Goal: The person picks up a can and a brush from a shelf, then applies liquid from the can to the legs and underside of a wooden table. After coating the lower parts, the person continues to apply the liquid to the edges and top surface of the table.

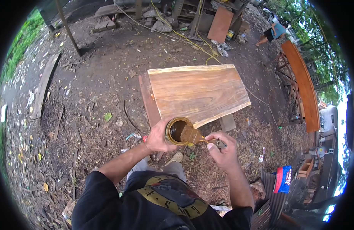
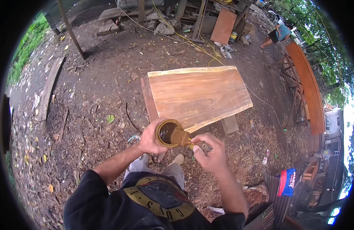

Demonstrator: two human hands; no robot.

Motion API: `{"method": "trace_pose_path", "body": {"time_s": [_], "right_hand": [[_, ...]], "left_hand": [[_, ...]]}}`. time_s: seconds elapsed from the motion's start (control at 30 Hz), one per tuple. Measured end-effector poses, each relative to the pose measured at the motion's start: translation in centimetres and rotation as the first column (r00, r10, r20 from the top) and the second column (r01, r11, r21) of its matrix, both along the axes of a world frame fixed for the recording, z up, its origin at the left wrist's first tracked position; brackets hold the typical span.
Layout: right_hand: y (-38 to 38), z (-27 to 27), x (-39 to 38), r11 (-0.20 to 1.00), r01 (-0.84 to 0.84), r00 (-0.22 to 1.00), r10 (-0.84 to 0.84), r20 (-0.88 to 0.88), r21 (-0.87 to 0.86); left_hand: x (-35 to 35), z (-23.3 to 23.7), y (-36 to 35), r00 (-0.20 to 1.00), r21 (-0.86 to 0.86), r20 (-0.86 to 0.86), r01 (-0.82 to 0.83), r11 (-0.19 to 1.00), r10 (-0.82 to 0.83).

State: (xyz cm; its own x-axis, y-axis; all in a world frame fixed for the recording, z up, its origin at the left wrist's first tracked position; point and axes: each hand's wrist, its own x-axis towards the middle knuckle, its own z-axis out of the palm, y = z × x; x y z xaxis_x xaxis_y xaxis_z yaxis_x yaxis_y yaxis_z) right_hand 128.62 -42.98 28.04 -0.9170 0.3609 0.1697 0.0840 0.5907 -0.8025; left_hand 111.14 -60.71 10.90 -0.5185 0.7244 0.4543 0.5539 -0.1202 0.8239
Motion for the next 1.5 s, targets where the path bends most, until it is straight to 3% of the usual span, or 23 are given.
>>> {"method": "trace_pose_path", "body": {"time_s": [1.23,1.5], "right_hand": [[-2.4,1.4,0.3,0.998,0.06,0.997,-0.061,0.045,0.002],[-2.6,1.1,0.2,0.998,0.006,1.0,-0.007,0.023,0.058]], "left_hand": [[0.4,-0.2,-1.4,1.0,-0.01,0.009,0.022,1.0,-0.022],[1.0,-1.1,-2.2,0.999,-0.016,0.033,-0.01,1.0,0.01]]}}
